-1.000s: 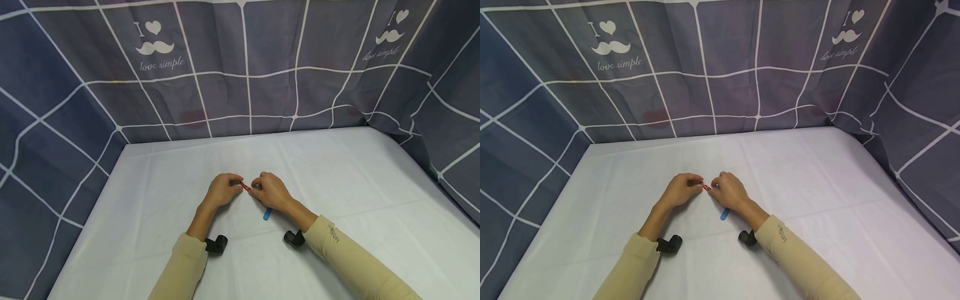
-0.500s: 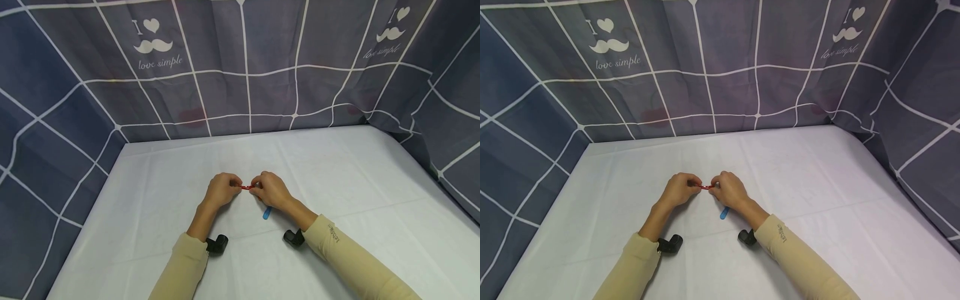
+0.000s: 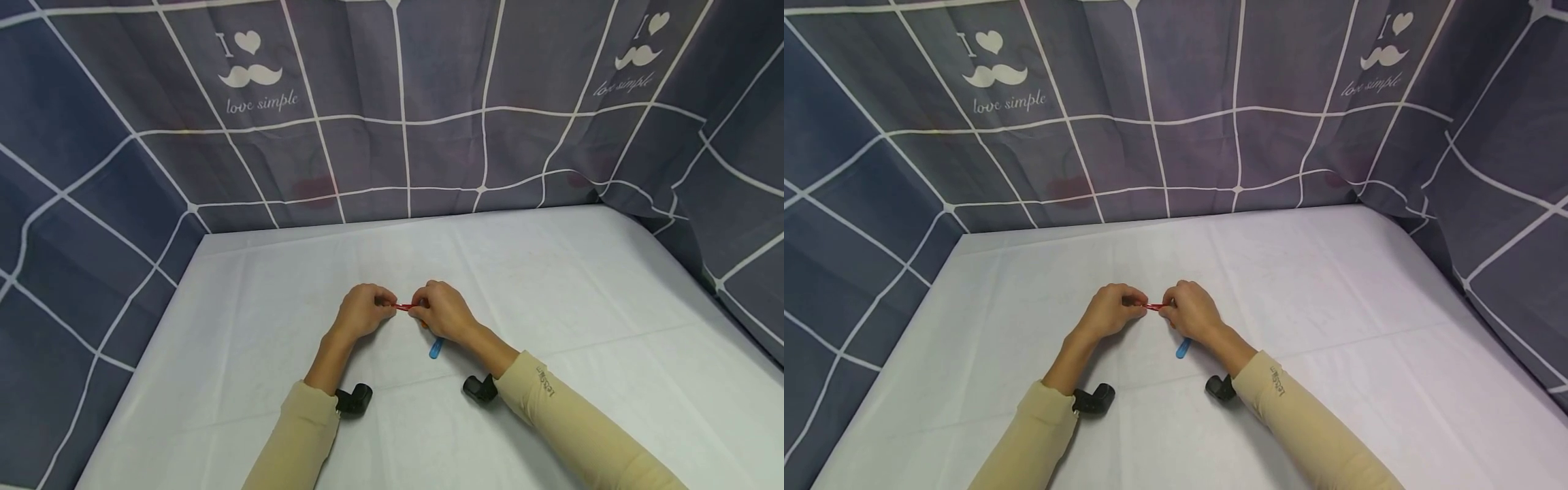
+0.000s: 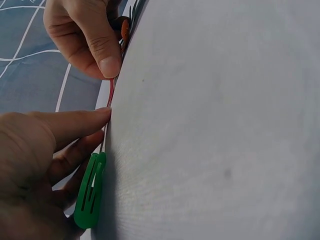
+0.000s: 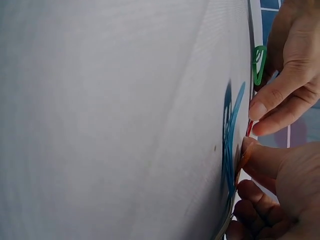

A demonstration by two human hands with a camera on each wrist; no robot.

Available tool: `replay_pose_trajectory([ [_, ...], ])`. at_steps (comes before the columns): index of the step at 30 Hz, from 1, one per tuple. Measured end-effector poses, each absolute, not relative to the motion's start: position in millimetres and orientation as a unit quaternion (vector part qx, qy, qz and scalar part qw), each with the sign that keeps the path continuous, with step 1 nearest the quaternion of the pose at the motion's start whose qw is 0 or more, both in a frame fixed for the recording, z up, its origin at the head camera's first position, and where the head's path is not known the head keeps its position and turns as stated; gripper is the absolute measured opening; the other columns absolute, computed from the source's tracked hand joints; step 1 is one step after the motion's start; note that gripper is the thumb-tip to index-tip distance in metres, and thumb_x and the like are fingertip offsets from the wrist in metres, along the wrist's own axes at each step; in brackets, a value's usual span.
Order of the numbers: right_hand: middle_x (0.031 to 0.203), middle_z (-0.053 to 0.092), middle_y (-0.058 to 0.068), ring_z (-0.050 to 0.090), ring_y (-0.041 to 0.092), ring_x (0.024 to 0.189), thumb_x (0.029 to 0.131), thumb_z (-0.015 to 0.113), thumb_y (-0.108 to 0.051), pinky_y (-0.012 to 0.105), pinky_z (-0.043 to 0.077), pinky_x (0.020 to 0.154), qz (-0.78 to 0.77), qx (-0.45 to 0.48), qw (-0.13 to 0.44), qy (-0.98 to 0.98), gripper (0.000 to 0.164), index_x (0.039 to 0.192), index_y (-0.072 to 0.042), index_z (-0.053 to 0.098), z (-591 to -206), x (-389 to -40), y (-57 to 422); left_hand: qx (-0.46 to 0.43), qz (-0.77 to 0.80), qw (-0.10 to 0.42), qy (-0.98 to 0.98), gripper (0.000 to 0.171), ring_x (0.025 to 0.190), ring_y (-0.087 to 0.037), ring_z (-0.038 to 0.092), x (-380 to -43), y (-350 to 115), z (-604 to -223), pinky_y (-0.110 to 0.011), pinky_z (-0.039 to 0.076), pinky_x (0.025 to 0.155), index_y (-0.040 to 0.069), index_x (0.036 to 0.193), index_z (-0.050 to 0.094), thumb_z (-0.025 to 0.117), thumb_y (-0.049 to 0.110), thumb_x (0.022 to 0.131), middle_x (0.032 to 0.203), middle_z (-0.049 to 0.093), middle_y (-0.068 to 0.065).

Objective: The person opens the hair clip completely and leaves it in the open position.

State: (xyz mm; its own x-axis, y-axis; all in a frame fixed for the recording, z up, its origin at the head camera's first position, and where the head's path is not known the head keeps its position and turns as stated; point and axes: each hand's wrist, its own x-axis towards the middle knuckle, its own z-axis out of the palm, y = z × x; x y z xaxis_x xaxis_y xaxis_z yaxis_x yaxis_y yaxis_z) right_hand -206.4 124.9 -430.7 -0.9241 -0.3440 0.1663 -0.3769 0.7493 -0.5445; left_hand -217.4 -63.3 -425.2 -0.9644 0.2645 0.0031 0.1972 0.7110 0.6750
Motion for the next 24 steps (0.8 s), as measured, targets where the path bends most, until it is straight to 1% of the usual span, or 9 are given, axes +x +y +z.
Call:
replay_pose_trajectory([
  [6, 0.073, 0.055, -0.003, 0.049, 0.017, 0.075, 0.086, 0.078, -0.012, 0.031, 0.043, 0.067, 0.306, 0.194, 0.031, -0.932, 0.007, 0.087, -0.006, 0.076, -431.2, -206.7, 126.3, 0.134, 0.339, 0.041, 0.93, 0.007, 0.098, -0.023, 0.063, -217.3, -63.1, -424.5, -0.041, 0.048, 0.088, 0.009, 0.092, 0.079, 0.077, 0.01, 0.085, 0.093, 0.071, -0.002],
  [8, 0.074, 0.055, -0.003, 0.049, 0.018, 0.075, 0.085, 0.078, -0.012, 0.031, 0.043, 0.067, 0.308, 0.192, 0.032, -0.931, 0.006, 0.088, -0.007, 0.076, -431.0, -206.7, 126.6, 0.135, 0.335, 0.041, 0.931, 0.007, 0.098, -0.024, 0.063, -217.4, -62.6, -423.9, -0.041, 0.048, 0.088, 0.009, 0.092, 0.079, 0.077, 0.01, 0.086, 0.094, 0.071, -0.003],
  [15, 0.072, 0.053, -0.003, 0.048, 0.017, 0.074, 0.084, 0.079, -0.012, 0.03, 0.042, 0.066, 0.303, 0.184, 0.032, -0.935, 0.006, 0.087, -0.008, 0.076, -431.8, -206.9, 126.8, 0.14, 0.328, 0.038, 0.933, 0.004, 0.092, -0.021, 0.062, -215.7, -61.5, -423.7, -0.039, 0.048, 0.084, 0.008, 0.089, 0.079, 0.077, 0.009, 0.086, 0.089, 0.069, -0.001],
  [19, 0.072, 0.053, -0.003, 0.048, 0.017, 0.073, 0.084, 0.08, -0.012, 0.031, 0.041, 0.065, 0.308, 0.175, 0.034, -0.935, 0.006, 0.083, -0.008, 0.075, -431.9, -206.8, 127.1, 0.146, 0.322, 0.032, 0.935, 0.003, 0.09, -0.02, 0.061, -215.6, -60.9, -424.0, -0.038, 0.048, 0.082, 0.008, 0.088, 0.078, 0.076, 0.009, 0.086, 0.086, 0.068, 0.0],
  [24, 0.071, 0.052, -0.003, 0.048, 0.017, 0.074, 0.084, 0.079, -0.013, 0.031, 0.041, 0.065, 0.314, 0.165, 0.024, -0.935, 0.01, 0.077, -0.008, 0.074, -433.3, -206.9, 127.8, 0.147, 0.319, 0.033, 0.936, 0.004, 0.088, -0.019, 0.06, -215.6, -61.3, -424.8, -0.038, 0.047, 0.081, 0.007, 0.086, 0.077, 0.076, 0.011, 0.087, 0.084, 0.067, 0.001],
])
